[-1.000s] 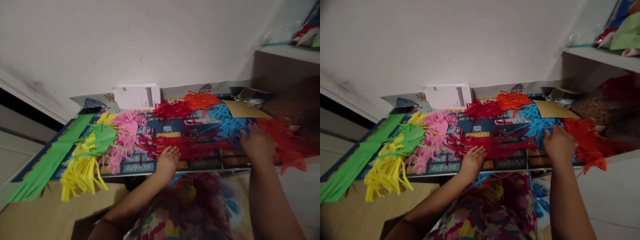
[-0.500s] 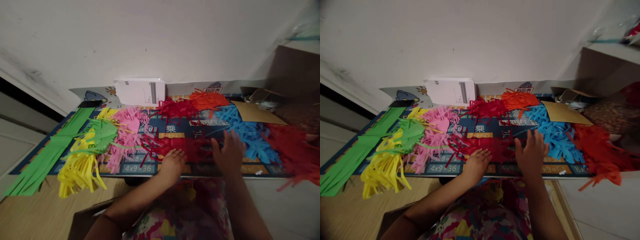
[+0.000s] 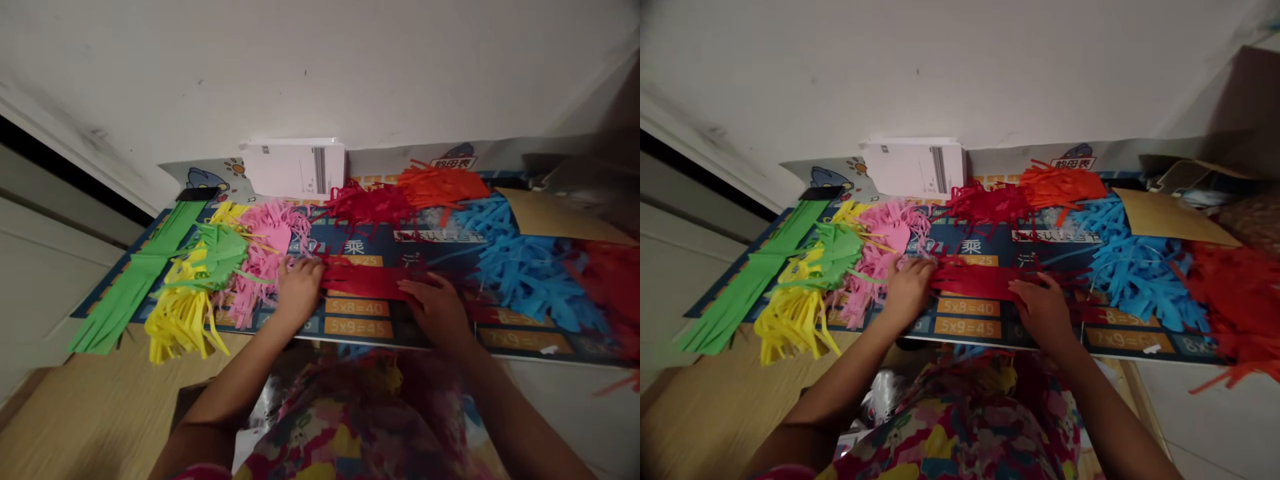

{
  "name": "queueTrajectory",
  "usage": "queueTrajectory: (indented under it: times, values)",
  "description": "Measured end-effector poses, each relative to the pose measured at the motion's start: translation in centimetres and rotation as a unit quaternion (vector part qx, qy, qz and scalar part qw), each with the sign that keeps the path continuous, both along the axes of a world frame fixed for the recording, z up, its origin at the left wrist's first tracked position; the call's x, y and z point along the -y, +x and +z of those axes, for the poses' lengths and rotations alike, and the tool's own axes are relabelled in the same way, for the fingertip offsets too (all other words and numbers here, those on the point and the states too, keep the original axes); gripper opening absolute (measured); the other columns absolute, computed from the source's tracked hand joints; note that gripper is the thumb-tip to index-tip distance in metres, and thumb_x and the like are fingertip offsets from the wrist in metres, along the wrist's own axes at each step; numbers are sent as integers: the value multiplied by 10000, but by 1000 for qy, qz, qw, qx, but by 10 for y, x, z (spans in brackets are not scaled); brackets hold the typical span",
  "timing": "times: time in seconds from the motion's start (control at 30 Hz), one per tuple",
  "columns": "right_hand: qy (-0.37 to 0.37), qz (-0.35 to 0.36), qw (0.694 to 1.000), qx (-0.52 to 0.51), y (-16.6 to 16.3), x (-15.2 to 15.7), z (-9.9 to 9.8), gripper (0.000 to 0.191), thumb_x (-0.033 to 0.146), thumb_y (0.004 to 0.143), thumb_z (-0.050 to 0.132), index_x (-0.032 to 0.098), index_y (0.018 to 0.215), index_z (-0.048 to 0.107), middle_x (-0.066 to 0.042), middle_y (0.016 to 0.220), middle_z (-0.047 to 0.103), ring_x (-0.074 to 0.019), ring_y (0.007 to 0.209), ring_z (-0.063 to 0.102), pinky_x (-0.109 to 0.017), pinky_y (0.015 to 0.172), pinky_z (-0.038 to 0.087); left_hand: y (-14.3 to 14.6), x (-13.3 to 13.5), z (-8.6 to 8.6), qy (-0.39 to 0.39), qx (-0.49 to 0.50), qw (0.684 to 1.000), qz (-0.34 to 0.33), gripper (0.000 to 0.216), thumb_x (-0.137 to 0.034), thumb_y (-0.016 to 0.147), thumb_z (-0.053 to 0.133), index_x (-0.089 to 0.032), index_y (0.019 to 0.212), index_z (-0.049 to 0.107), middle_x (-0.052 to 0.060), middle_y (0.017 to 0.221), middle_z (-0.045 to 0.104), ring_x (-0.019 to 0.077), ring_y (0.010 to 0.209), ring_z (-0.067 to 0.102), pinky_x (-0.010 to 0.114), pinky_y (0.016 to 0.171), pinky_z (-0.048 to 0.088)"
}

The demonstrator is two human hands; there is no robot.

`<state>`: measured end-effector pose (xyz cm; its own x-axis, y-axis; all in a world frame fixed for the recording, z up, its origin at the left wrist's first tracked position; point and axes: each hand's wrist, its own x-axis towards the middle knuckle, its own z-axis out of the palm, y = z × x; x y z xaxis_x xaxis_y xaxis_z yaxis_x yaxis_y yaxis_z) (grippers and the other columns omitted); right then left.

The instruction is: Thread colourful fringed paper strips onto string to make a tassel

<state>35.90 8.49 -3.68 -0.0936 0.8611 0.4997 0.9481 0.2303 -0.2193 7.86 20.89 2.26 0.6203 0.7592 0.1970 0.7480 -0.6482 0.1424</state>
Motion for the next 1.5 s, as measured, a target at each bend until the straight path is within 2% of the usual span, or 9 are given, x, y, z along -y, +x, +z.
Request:
queueTrajectory:
  times: [0.13, 0.23, 0.33, 0.53, 0.83, 1.07, 1.27, 1.37, 1.5]
  values:
    - [-18, 41, 999, -8, -4, 0, -1, 275, 131, 926, 489, 222, 1073, 703, -42, 1072, 773, -205, 975, 726, -461, 1032, 416, -39, 6, 28, 60, -61, 995, 45, 441, -123, 850, 529, -167, 1282, 610, 200, 1407, 584, 440, 1330, 483, 711, 1081, 297]
    - [-25, 56, 998, 1, -6, -1, 0, 285, 118, 919, 490, 219, 1074, 707, -53, 1069, 773, -213, 999, 719, -462, 1020, 416, -21, 36, 35, 37, 13, 991, -131, 526, -270, 889, 592, -197, 1404, 512, 158, 1513, 494, 352, 1433, 403, 586, 1168, 317]
    - [-43, 67, 997, 4, -3, -2, 2, 284, 123, 907, 509, 222, 1076, 715, -61, 1056, 775, -216, 980, 720, -465, 1012, 419, 26, 55, 14, -20, 54, 961, -269, 533, -379, 966, 527, -174, 1451, 442, 124, 1445, 579, 257, 1397, 474, 522, 1230, 252]
    - [-115, 62, 988, -76, 21, -13, 4, 264, 191, 909, 506, 225, 1023, 741, -54, 1005, 783, -236, 938, 723, -432, 893, 500, 61, 16, -37, -74, 16, 971, -225, 338, -120, 915, 538, -173, 1236, 628, 100, 1149, 747, 216, 1120, 675, 460, 1095, 412]
    - [-304, -61, 943, -121, 23, -53, 32, 205, 374, 880, 590, 238, 865, 743, -23, 837, 768, -214, 757, 696, -303, 641, 429, 71, -17, -8, -161, 28, 985, -63, 246, -349, 894, 638, -203, 1078, 714, 38, 849, 769, 239, 868, 713, 415, 956, 440]
    - [-261, -70, 958, -99, 24, -61, 16, 321, 464, 889, 614, 221, 697, 698, -37, 828, 728, -220, 813, 664, -335, 699, 359, 78, -24, -12, -164, -30, 985, -47, 255, -369, 904, 594, -196, 771, 726, 55, 763, 745, 250, 834, 683, 442, 906, 382]
    - [-198, 79, 958, -193, 36, -50, 25, 228, 433, 930, 614, 260, 845, 737, -32, 919, 746, -228, 914, 662, -385, 834, 377, 69, -22, -9, -154, 84, 977, -124, 193, -326, 853, 675, -218, 1011, 703, 58, 988, 768, 258, 980, 653, 461, 951, 344]
    - [-249, 203, 922, -215, 43, -43, 34, 146, 374, 924, 633, 267, 895, 727, -36, 1030, 755, -232, 1026, 672, -401, 922, 385, 62, -21, -6, -166, 108, 948, -250, 159, -219, 884, 578, -216, 990, 695, 54, 992, 765, 230, 1006, 649, 440, 999, 342]
    - [-351, 231, 885, -202, 44, -37, 37, 101, 252, 896, 610, 254, 904, 711, -51, 1065, 752, -241, 1057, 676, -418, 946, 409, 55, -20, -6, -205, 37, 916, -342, 210, -142, 871, 526, -216, 965, 698, 50, 930, 764, 204, 965, 666, 433, 1072, 319]
